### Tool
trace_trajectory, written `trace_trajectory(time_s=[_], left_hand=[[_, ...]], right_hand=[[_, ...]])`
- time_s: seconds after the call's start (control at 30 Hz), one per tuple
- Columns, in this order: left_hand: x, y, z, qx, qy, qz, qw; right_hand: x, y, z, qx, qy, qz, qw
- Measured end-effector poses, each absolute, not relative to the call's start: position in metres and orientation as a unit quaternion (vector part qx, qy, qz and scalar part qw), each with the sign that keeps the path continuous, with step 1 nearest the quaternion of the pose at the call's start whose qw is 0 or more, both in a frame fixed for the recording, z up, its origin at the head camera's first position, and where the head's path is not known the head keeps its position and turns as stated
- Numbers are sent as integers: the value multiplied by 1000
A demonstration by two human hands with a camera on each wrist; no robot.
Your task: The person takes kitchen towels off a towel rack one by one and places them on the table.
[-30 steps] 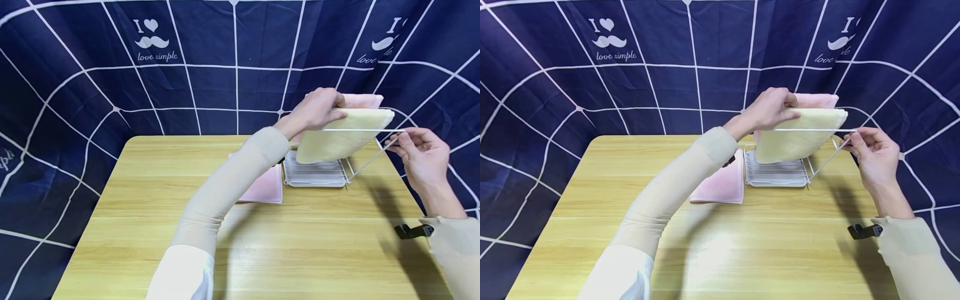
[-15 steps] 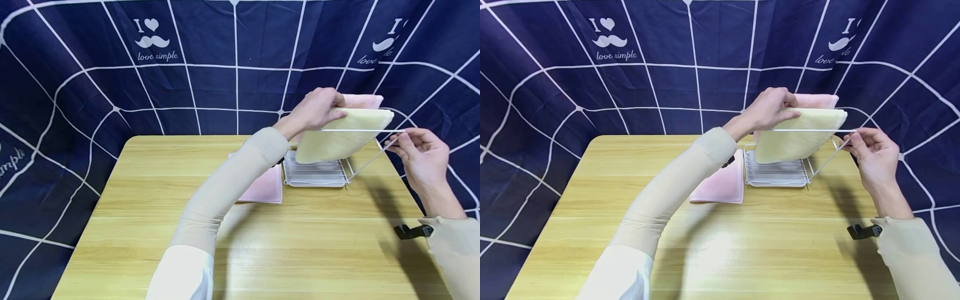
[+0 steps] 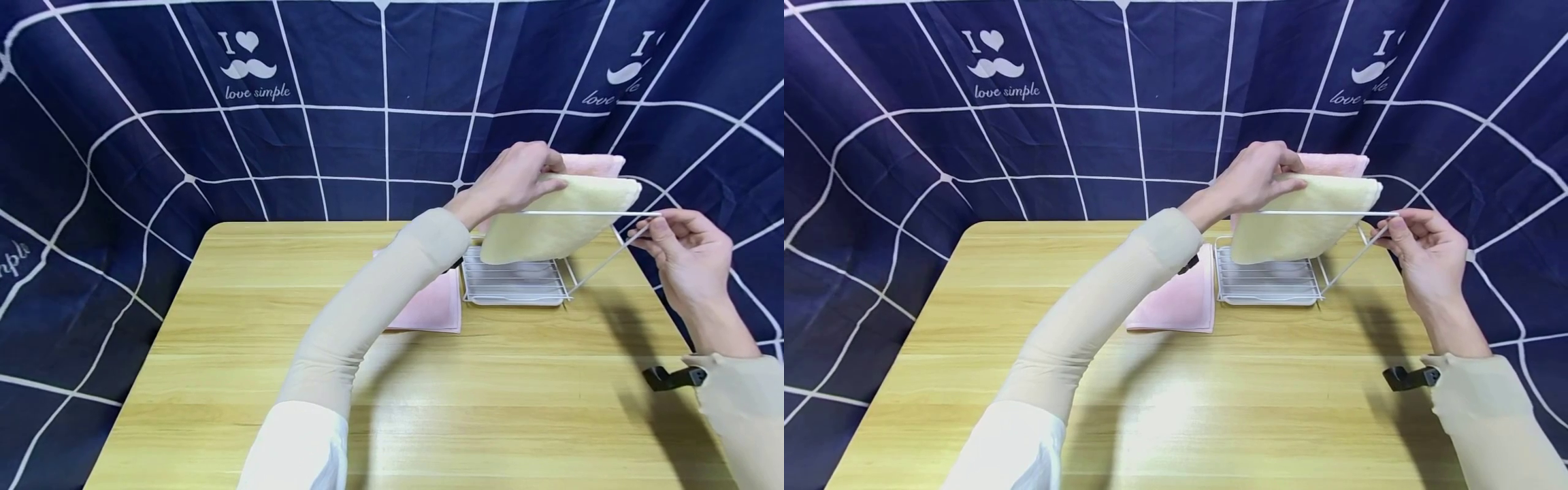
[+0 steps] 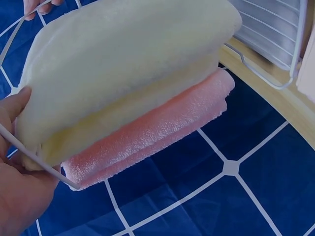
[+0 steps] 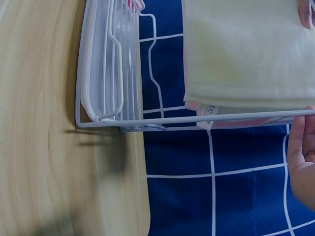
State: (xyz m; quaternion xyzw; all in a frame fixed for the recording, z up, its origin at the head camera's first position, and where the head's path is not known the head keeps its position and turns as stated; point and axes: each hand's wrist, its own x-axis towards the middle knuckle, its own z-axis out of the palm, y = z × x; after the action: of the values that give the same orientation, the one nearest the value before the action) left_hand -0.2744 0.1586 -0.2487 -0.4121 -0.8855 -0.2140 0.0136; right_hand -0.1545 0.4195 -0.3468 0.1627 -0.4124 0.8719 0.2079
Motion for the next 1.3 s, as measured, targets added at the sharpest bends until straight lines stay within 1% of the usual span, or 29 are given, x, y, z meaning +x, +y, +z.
trace_trajectory(time_s=[0.6,1.03,1.2,1.3], left_hand=[[-274,152,-244,-412,-881,-230,13],[-274,147,-238,-408,-874,-263,12],[-274,143,-235,-405,-866,-292,16],[-273,141,-232,-407,-861,-302,25]], right_hand=[[-154,420,-349,157,-402,877,213],[-154,417,-346,149,-438,855,235],[-154,418,-346,153,-426,865,218],[-154,419,-346,154,-430,862,219]])
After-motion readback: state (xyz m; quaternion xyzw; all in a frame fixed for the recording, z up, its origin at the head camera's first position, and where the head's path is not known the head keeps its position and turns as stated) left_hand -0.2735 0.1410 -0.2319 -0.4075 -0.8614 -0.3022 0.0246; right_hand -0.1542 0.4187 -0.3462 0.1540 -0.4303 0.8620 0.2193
